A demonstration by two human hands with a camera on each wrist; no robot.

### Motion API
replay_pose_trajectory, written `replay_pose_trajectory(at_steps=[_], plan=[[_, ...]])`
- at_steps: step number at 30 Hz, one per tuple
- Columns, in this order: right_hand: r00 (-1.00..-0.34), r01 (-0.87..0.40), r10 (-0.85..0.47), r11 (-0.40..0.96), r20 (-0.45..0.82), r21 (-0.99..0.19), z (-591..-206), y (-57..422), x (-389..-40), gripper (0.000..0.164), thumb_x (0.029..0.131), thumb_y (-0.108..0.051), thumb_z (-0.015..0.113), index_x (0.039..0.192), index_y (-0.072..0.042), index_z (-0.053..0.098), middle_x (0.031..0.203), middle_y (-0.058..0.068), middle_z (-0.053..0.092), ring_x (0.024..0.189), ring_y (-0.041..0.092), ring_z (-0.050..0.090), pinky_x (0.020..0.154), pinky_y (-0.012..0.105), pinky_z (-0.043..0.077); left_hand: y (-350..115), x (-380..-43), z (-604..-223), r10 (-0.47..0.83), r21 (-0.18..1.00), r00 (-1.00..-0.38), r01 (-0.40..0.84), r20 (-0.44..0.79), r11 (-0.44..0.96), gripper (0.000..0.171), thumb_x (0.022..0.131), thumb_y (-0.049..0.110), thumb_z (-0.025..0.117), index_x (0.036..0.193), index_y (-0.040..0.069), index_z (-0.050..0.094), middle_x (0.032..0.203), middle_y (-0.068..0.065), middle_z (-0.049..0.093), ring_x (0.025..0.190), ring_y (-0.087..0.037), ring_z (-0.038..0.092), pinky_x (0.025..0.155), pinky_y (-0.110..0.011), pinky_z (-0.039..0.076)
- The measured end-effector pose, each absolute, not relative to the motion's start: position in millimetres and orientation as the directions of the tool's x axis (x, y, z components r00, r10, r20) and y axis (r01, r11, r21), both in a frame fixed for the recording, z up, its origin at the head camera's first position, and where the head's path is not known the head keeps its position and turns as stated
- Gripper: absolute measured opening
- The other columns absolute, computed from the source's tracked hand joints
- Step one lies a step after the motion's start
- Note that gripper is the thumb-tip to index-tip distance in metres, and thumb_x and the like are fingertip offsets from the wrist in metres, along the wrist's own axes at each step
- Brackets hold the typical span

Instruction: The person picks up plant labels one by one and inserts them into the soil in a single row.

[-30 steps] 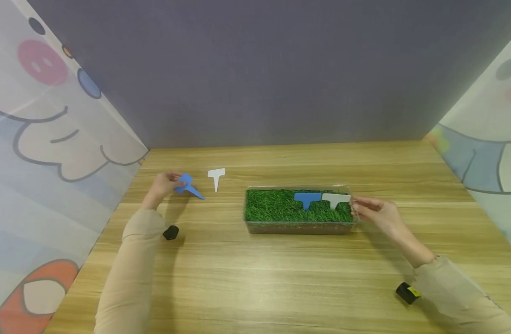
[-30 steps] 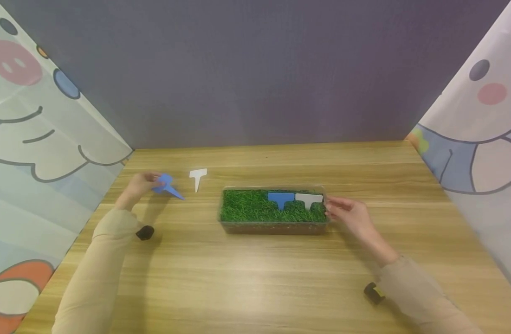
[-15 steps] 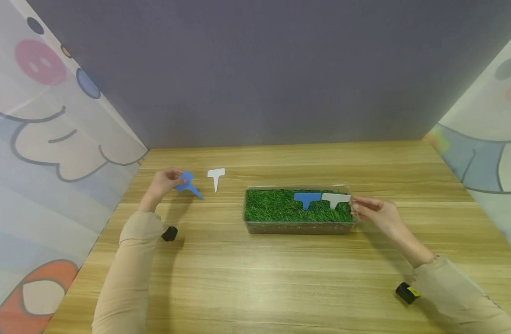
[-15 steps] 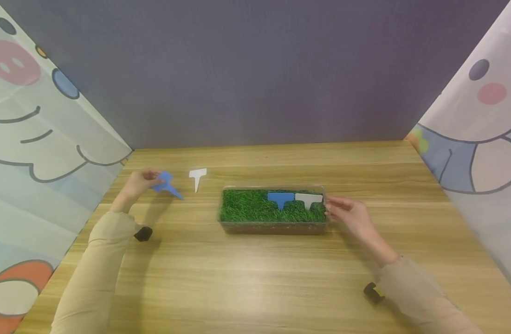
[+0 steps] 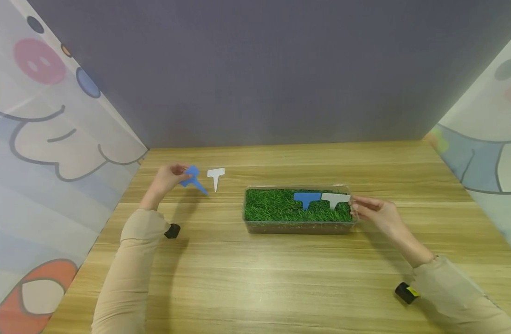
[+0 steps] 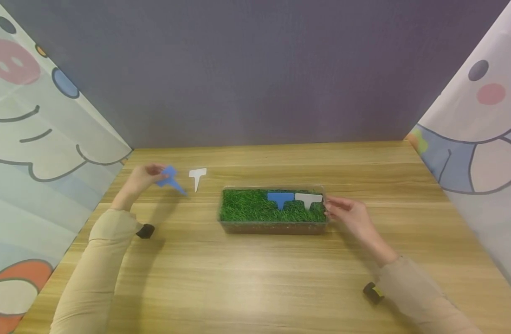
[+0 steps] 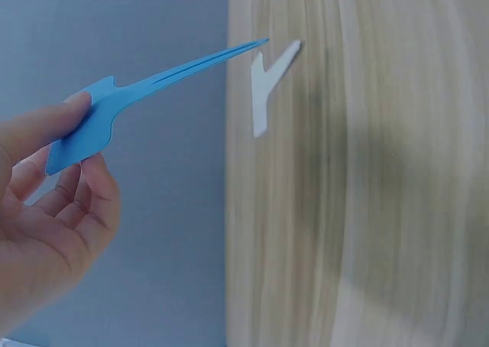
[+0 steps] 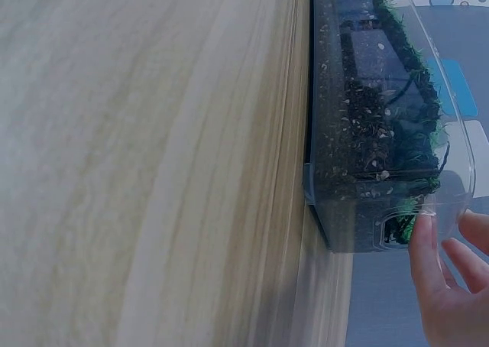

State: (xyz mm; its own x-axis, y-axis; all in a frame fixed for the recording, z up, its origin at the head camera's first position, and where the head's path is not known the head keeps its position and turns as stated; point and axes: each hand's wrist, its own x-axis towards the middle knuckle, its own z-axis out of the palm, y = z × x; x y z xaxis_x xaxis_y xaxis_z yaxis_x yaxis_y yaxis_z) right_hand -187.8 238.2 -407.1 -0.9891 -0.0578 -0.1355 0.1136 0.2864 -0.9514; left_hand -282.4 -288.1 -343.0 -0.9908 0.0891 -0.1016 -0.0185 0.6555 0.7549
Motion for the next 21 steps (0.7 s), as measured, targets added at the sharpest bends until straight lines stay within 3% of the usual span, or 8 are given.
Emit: replay_pose_trajectory(at_steps=[7, 15, 21], plan=[[-0.988, 0.125, -0.05, 0.263, -0.143, -0.957, -420, 245, -194, 0.059, 0.075, -0.042, 0.066, 0.121, -0.008, 0.053, 0.096, -0.016, 0.063, 0.082, 0.003, 0.062, 0.073, 0.019, 0.049, -268, -280, -332, 0.131, 0.743, -0.99, 0.054, -0.046, 0.667, 0.035, 0.084, 0.015, 0.061, 0.113, -0.003, 0.053, 0.109, -0.023, 0.054, 0.103, -0.033, 0.05, 0.088, -0.042, 0.042], [-0.991, 0.073, -0.088, 0.253, -0.098, -0.965, -401, 237, -185, 0.047, 0.082, -0.027, 0.063, 0.121, -0.003, 0.052, 0.1, -0.011, 0.063, 0.08, 0.002, 0.062, 0.071, 0.017, 0.049, -238, -280, -324, 0.214, 0.748, -0.976, 0.17, 0.038, 0.642, 0.029, 0.081, 0.012, 0.064, 0.106, -0.001, 0.06, 0.092, -0.015, 0.059, 0.084, -0.022, 0.055, 0.068, -0.028, 0.048], [-0.992, 0.074, -0.076, 0.285, -0.1, -0.956, -407, 240, -187, 0.057, 0.079, -0.038, 0.063, 0.123, -0.004, 0.051, 0.099, -0.016, 0.062, 0.082, 0.002, 0.062, 0.072, 0.019, 0.049, -214, -277, -316, 0.289, 0.751, -0.954, 0.244, 0.074, 0.614, 0.026, 0.081, 0.012, 0.064, 0.104, 0.002, 0.062, 0.087, -0.013, 0.06, 0.077, -0.02, 0.054, 0.062, -0.026, 0.047]])
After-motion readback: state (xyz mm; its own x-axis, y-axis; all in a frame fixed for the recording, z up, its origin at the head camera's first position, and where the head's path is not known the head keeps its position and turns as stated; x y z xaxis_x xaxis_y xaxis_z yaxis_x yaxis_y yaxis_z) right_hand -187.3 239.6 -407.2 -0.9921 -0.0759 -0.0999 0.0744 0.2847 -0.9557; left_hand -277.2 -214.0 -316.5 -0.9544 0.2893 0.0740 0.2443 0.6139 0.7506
